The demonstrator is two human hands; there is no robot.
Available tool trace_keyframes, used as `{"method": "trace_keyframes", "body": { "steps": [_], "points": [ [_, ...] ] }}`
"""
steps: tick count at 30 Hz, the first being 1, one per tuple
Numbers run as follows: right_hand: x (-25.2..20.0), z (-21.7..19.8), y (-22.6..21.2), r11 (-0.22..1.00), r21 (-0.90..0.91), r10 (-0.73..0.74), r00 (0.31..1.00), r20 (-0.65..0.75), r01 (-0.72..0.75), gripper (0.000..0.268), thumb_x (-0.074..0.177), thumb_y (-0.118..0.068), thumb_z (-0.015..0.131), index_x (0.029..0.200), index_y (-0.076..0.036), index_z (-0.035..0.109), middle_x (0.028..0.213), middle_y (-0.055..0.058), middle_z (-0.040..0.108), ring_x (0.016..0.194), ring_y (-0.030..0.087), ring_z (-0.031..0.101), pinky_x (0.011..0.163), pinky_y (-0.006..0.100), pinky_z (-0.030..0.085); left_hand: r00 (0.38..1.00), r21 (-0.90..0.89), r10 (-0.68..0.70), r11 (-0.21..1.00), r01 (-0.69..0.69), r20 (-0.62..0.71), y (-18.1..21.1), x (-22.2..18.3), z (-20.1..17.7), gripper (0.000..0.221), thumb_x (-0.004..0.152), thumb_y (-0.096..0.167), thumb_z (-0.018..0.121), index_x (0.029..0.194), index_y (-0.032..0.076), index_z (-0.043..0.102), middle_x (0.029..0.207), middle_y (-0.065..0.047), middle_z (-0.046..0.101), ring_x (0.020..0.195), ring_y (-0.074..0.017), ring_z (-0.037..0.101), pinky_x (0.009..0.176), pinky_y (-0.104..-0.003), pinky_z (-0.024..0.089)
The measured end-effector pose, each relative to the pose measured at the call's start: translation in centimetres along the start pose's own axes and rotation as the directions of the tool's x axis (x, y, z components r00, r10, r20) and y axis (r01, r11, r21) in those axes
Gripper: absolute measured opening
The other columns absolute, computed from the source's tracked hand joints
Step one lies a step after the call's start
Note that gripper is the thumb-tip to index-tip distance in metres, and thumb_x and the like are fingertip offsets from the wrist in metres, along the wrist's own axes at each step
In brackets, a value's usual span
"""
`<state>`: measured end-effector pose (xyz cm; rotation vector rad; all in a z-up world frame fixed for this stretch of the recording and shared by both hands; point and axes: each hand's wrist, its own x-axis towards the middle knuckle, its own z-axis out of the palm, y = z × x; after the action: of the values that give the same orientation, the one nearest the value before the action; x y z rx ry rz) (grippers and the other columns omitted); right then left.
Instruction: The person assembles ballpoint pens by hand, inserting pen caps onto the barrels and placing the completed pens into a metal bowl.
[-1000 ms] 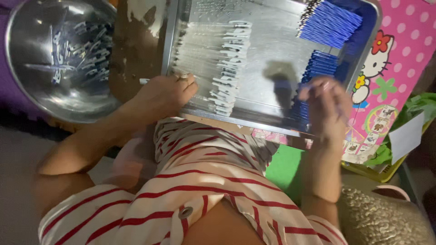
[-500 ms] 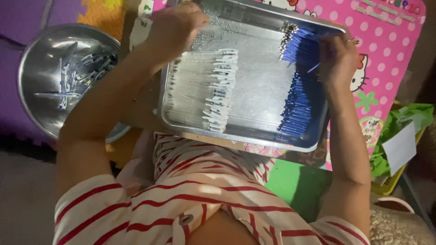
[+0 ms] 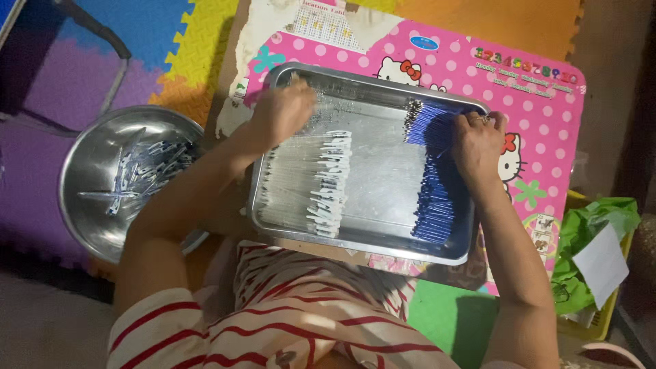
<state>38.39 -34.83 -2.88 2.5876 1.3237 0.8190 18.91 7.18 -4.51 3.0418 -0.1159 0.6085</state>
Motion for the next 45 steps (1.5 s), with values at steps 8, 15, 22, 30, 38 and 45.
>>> {"method": "trace_keyframes", "body": {
  "steps": [8,15,22,30,38,45],
  "points": [
    [-0.8,1.4,0.4,0.998,0.062,0.025,0.999,0.047,-0.028,0.007,0.097,-0.016,0.077,0.102,-0.02,0.074,0.092,0.001,0.076,0.087,0.02,0.077,0.11,0.042,0.039,0.576,-0.553,0.346,0.8,0.232,0.741,6.5,-5.8,-13.5,0.064,0.091,0.039,0.083,0.145,0.015,0.058,0.114,-0.016,0.066,0.089,-0.0293,0.071,0.058,-0.034,0.057],
    [-1.1,0.4,0.2,0.995,0.09,0.044,0.997,0.062,-0.05,0.016,0.093,-0.023,0.088,0.102,-0.019,0.075,0.09,0.003,0.075,0.085,0.021,0.076,0.111,0.042,0.039,0.752,-0.598,0.325,0.794,0.114,0.574,7.0,-8.8,-12.1,0.05,0.097,0.056,0.069,0.124,0.016,0.056,0.108,-0.011,0.056,0.087,-0.0449,0.073,0.078,-0.056,0.058],
    [-0.9,-0.9,0.1,0.989,0.125,0.074,0.997,0.037,-0.078,0.017,0.093,-0.018,0.09,0.104,-0.017,0.077,0.094,0.004,0.075,0.092,0.023,0.076,0.109,0.044,0.041,0.818,-0.583,0.243,0.801,0.134,0.521,7.2,-9.7,-11.1,0.031,0.105,0.04,0.063,0.123,0.015,0.058,0.103,-0.011,0.064,0.083,-0.037,0.077,0.071,-0.048,0.062],
    [-1.4,-9.9,-4.3,0.796,0.596,0.1,0.994,0.037,-0.102,0.011,0.111,-0.002,0.083,0.122,-0.003,0.081,0.117,0.015,0.077,0.112,0.038,0.069,0.112,0.054,0.033,0.927,-0.613,0.314,0.78,-0.128,0.207,7.8,-11.2,-12.7,0.1,0.068,0.063,0.097,0.139,0.004,0.059,0.125,-0.015,0.053,0.053,-0.0131,0.036,0.044,-0.029,0.037],
    [-1.8,-17.8,-15.0,0.362,0.911,-0.07,0.969,0.238,-0.198,0.013,0.105,-0.015,0.077,0.116,-0.009,0.076,0.117,0.008,0.076,0.107,0.028,0.065,0.1,0.042,0.042,0.953,-0.578,0.216,0.814,-0.056,0.213,8.1,-12.2,-11.4,0.047,0.097,0.039,0.083,0.129,0.008,0.069,0.113,-0.008,0.068,0.065,-0.0181,0.057,0.045,-0.03,0.05],
    [-3.0,-17.7,-21.4,0.378,0.925,-0.271,0.952,0.142,-0.031,0.028,0.107,-0.017,0.069,0.131,-0.002,0.066,0.122,0.015,0.064,0.118,0.035,0.066,0.095,0.046,0.057,0.857,-0.702,-0.018,0.565,0.434,0.515,7.9,-10.9,-15.2,0.036,0.108,0.028,0.048,0.133,0.005,0.06,0.128,-0.019,0.062,0.099,-0.0286,0.066,0.078,-0.042,0.055]
  ]
}}
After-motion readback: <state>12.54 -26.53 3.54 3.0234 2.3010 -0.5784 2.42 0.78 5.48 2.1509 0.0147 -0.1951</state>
